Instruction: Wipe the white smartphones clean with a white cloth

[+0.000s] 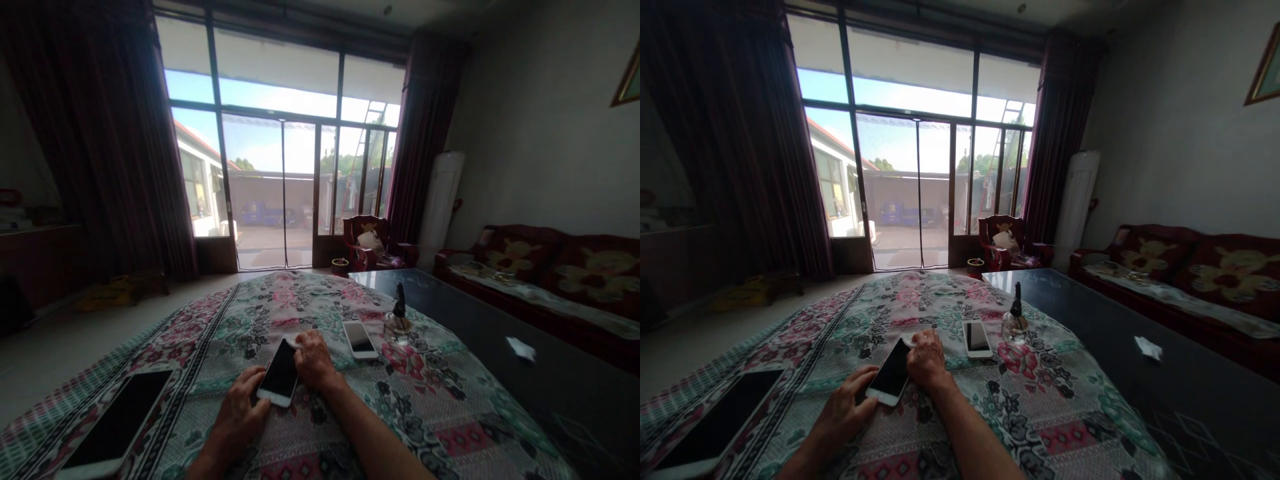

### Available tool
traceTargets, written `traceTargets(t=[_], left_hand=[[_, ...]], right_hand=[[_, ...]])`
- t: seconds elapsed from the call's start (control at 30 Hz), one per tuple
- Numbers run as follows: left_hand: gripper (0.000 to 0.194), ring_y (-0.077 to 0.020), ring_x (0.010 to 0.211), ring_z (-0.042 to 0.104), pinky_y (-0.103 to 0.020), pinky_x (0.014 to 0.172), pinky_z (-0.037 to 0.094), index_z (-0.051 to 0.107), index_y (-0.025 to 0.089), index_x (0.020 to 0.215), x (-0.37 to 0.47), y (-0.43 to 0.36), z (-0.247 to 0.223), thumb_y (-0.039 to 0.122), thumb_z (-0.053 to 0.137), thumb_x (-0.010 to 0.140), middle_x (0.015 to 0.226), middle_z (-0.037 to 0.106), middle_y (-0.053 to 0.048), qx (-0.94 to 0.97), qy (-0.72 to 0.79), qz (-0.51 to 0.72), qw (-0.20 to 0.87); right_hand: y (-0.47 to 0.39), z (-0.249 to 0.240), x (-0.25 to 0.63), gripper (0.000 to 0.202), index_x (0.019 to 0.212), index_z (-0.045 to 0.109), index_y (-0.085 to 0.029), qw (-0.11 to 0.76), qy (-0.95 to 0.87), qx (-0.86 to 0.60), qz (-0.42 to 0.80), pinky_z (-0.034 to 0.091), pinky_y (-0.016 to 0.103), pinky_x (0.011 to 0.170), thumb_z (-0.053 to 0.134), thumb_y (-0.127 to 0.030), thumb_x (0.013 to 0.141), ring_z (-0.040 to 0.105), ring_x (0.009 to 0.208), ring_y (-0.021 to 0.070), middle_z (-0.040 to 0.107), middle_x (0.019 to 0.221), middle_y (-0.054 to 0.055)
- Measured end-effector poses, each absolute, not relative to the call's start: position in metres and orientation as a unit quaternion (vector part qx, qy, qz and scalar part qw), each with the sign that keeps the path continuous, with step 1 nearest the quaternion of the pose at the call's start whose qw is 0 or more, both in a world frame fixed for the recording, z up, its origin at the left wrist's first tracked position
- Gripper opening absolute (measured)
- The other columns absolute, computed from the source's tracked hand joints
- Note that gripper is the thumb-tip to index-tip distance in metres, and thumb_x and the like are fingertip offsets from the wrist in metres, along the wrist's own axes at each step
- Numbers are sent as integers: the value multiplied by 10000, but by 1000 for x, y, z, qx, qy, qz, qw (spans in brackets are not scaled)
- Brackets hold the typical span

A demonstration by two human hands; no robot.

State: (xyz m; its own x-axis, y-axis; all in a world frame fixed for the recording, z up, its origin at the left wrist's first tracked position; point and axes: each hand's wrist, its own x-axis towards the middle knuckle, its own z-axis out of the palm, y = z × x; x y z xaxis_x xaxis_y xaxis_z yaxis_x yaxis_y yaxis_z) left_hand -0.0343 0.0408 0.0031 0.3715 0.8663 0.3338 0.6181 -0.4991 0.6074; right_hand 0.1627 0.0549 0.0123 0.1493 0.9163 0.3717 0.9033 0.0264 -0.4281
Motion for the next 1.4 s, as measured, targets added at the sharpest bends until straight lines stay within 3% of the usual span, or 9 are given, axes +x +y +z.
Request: traceTargets(t=[0.13,0.27,0.33,0.47,0.67,0.8,1.03,1.2,1.4], left_hand=[[450,-238,1188,563,-346,1073,390,673,114,1064,-36,46,-1,176,452,677,1220,648,-118,764,534,325,161],[440,-280,1212,542,-378,1067,391,672,120,1070,-39,48,-3,375,515,747,1242,631,-136,764,544,313,148],[557,-309,1273,479,-409,1086,360,643,119,1138,-41,47,-3,441,595,686,1314,580,-148,782,532,286,152],[672,-310,1355,372,-420,1122,298,575,138,1252,-45,46,-6,416,636,643,1417,486,-141,798,522,252,164],[742,-344,1383,309,-447,1123,275,546,121,1288,-49,49,-5,448,647,630,1442,450,-154,791,545,231,156],[758,-350,1400,266,-469,1131,235,559,111,1267,-51,49,-4,499,652,624,1463,418,-161,776,569,224,153],[676,-341,1377,318,-475,1114,273,597,131,1228,-51,51,-8,467,632,643,1432,461,-150,780,560,236,151],[661,-339,1357,354,-461,1111,295,593,98,1229,-50,51,-3,457,611,674,1402,491,-161,785,557,228,146],[716,-334,1347,369,-431,1107,302,587,81,1231,-51,49,0,478,656,640,1407,485,-163,787,555,225,150]], right_hand=[[49,12,167,249,936,624,-174,304,-633,-712,-1,384,304,905,488,-155,728,538,984,223,610,1021,103],[44,12,169,229,927,629,-188,313,-620,-719,-16,382,299,902,484,-168,750,544,978,216,618,1015,90],[43,12,167,235,973,632,-203,315,-632,-708,-21,374,299,916,485,-195,790,538,1010,209,617,1057,76],[43,11,164,260,1052,636,-247,299,-681,-668,-28,318,347,998,429,-301,904,454,1187,228,574,1244,42],[45,13,159,328,1157,613,-223,253,-691,-677,-26,193,414,1093,407,-218,901,302,1336,265,490,1388,40],[41,18,153,283,1050,642,-217,252,-720,-645,-36,225,367,1079,437,-173,859,395,1246,245,562,1280,47],[21,21,114,217,967,635,-228,250,-807,-534,-8,340,313,955,441,-204,874,505,1028,202,625,1093,34],[19,21,108,235,1000,648,-237,263,-816,-515,11,321,315,970,453,-213,872,509,1043,197,634,1123,17],[44,18,140,275,990,683,-225,277,-733,-621,-2,298,294,1006,439,-186,868,514,1087,200,641,1162,29]])
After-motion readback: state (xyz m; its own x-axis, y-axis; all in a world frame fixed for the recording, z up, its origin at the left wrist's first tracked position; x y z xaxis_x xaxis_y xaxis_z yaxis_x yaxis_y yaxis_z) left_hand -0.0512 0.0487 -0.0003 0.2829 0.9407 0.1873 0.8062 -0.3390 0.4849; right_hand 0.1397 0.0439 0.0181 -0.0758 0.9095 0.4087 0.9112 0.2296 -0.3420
